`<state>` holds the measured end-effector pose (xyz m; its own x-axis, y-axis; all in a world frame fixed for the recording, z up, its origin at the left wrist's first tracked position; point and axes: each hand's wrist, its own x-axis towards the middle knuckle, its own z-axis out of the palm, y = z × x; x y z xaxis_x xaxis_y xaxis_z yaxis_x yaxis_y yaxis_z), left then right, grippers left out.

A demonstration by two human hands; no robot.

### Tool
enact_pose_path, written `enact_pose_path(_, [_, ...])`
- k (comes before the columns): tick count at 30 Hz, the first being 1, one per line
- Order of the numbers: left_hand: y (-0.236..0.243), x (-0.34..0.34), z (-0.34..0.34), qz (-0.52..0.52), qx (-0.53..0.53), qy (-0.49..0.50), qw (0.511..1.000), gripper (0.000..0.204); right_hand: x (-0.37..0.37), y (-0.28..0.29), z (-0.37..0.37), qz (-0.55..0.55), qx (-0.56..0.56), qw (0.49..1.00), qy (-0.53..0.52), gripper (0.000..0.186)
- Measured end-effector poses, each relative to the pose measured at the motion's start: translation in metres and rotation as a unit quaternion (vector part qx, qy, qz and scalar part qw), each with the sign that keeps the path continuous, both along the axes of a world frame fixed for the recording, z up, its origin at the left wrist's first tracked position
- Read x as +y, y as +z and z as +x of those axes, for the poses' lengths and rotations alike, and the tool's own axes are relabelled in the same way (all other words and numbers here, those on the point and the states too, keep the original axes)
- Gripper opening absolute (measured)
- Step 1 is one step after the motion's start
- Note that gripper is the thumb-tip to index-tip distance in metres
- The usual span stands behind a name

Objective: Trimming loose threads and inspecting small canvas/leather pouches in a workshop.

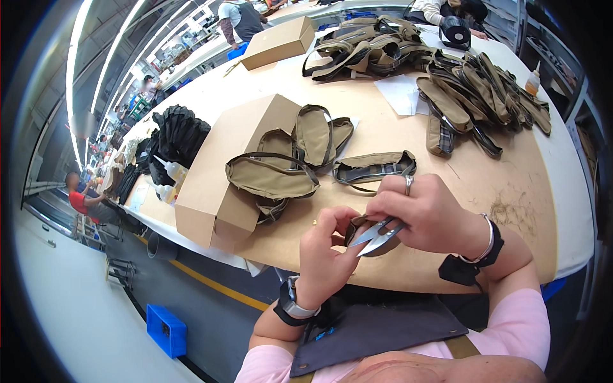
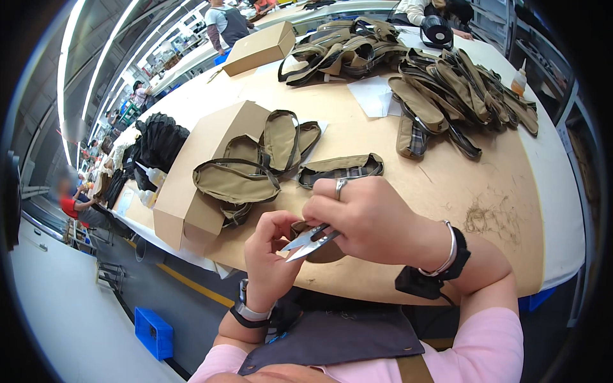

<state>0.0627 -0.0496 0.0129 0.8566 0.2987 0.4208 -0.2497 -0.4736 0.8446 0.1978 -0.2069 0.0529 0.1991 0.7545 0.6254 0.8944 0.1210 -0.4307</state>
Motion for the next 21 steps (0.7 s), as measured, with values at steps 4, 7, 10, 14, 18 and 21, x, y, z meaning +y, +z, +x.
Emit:
enact_pose_path(4, [-0.004, 0.0, 0.002, 0.157, -0.023, 0.09, 0.983, 0.021, 0.003, -0.004, -0.004, 0.021, -0.19, 0.979, -0.065, 0.019])
enact_pose_path(7, [-0.011, 0.005, 0.0, 0.21, -0.038, 0.121, 0.969, 0.018, 0.008, -0.008, -0.005, 0.058, -0.202, 0.976, -0.053, 0.023])
enact_pose_path(10, [-0.014, 0.012, 0.0, 0.19, -0.03, 0.152, 0.969, 0.014, 0.01, -0.008, -0.009, 0.046, -0.175, 0.981, -0.063, 0.024])
enact_pose_path(14, [-0.013, 0.015, -0.003, 0.16, -0.025, 0.204, 0.966, 0.008, 0.009, -0.012, -0.008, 0.004, -0.085, 0.992, -0.091, 0.026])
enact_pose_path(18, [-0.016, 0.013, -0.011, 0.049, 0.044, 0.161, 0.985, 0.01, 0.007, -0.011, -0.008, -0.03, -0.088, 0.991, -0.099, 0.023])
enact_pose_path(21, [-0.009, 0.019, -0.015, 0.097, 0.129, 0.05, 0.986, 0.019, 0.005, -0.008, -0.009, -0.031, -0.081, 0.993, -0.073, 0.021])
